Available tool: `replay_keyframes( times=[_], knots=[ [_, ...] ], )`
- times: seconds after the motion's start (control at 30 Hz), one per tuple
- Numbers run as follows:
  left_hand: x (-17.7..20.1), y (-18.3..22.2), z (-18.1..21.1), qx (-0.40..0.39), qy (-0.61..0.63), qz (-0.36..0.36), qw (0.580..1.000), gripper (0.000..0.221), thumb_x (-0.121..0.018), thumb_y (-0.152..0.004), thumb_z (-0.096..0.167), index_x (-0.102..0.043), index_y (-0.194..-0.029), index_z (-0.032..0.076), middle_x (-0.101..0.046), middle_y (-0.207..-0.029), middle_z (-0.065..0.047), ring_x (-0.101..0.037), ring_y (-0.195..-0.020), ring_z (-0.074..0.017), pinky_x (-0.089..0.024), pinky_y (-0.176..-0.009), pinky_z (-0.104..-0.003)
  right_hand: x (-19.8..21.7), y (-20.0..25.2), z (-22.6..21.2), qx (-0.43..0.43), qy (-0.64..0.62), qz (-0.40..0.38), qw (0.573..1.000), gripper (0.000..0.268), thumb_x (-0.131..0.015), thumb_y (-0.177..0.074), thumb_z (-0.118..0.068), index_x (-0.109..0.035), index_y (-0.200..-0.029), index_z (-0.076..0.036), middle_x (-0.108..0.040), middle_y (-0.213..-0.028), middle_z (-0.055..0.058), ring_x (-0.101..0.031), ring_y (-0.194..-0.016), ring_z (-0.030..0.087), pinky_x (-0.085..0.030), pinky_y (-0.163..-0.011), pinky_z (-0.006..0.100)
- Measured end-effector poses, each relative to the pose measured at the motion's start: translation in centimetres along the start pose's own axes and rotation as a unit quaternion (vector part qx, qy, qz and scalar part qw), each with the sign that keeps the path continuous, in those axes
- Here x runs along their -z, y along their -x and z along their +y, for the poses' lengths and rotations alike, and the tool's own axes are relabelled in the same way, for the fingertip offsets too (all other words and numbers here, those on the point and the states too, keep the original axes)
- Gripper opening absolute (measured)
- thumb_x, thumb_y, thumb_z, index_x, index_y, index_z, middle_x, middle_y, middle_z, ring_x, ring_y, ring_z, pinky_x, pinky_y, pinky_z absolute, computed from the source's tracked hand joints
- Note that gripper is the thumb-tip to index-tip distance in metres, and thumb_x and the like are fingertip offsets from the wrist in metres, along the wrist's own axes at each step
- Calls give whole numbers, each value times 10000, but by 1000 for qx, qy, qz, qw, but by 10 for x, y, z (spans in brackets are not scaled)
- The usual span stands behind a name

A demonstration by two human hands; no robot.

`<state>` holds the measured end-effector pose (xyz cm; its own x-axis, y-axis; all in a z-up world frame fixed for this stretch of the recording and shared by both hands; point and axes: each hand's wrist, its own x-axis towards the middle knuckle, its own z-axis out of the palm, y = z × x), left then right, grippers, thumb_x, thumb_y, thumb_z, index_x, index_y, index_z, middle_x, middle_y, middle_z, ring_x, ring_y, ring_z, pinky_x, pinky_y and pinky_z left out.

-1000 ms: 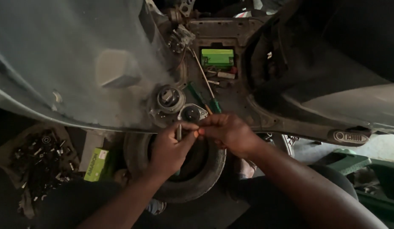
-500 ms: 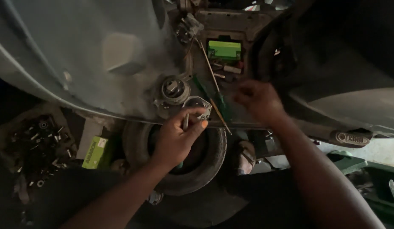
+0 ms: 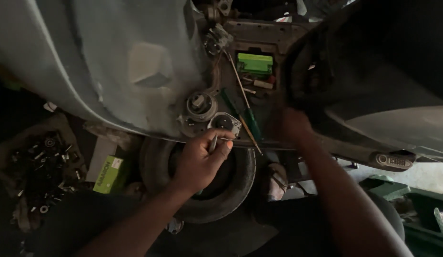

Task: Repairing the internal electrical components and wiring near the battery of a motorcycle.

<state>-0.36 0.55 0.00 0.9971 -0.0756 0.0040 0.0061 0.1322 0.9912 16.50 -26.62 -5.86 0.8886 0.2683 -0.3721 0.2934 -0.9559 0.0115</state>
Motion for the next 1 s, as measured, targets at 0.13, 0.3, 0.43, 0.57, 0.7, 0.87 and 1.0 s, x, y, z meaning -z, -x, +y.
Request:
replay_keyframes(
  times=[0.13,0.3,0.43,0.57,0.7,0.87,1.0],
  knots=[
    [1,1,8,11,-64,5,998,270,-655,-1010,249,-698,-1197,58,-597,-706,53,-511,-611,-17,-453,-561,-249,56,30,-15,-35,-285,92,954,365,-589,-928,-315,-723,-1211,-126,-757,-1072,145,-747,-962,319,-584,-866,461],
    [-8,-1,23,-17,-214,-21,976,338,-730,-931,259,-697,-1204,61,-636,-767,-76,-611,-663,-153,-498,-597,-341,25,49,-48,98,-506,-109,850,434,-606,-886,-137,-659,-1303,-26,-678,-1283,147,-696,-1126,300,-573,-957,405],
    [-17,-3,24,-56,-361,-55,929,401,-740,-897,245,-635,-1225,39,-662,-1191,-159,-707,-916,-345,-579,-743,-455,6,85,-86,320,-289,55,901,673,-593,-893,-221,-455,-1505,21,-641,-1319,161,-671,-1165,298,-560,-927,370],
    [-18,-7,24,14,-391,-89,916,326,-702,-947,231,-639,-1226,75,-641,-1233,-116,-702,-1011,-323,-573,-825,-456,39,103,-115,-3,-810,-218,545,819,-324,-1028,-648,-543,-1469,6,-674,-1215,189,-650,-982,350,-521,-781,400],
    [-16,-5,31,6,-396,-83,915,316,-714,-874,156,-663,-1179,89,-635,-1240,-104,-699,-1001,-325,-564,-804,-457,43,103,-110,50,-832,-230,502,794,-274,-1063,-605,-492,-1494,25,-652,-1266,184,-651,-1109,297,-507,-961,429],
    [-9,-4,31,-122,-313,-22,942,354,-733,-833,73,-670,-1181,64,-687,-1141,-124,-722,-1027,-314,-590,-800,-418,60,104,-106,-24,-816,-216,536,627,-386,-1020,-470,-510,-1441,-23,-695,-1268,138,-678,-1126,242,-521,-972,410],
    [-5,-3,25,-157,-332,4,930,258,-783,-891,103,-663,-1112,48,-692,-1028,-154,-708,-898,-336,-566,-725,-429,67,106,-100,80,-713,-143,681,365,-568,-1002,-215,-642,-1279,12,-727,-1128,114,-703,-1043,204,-575,-920,369]
  ],
)
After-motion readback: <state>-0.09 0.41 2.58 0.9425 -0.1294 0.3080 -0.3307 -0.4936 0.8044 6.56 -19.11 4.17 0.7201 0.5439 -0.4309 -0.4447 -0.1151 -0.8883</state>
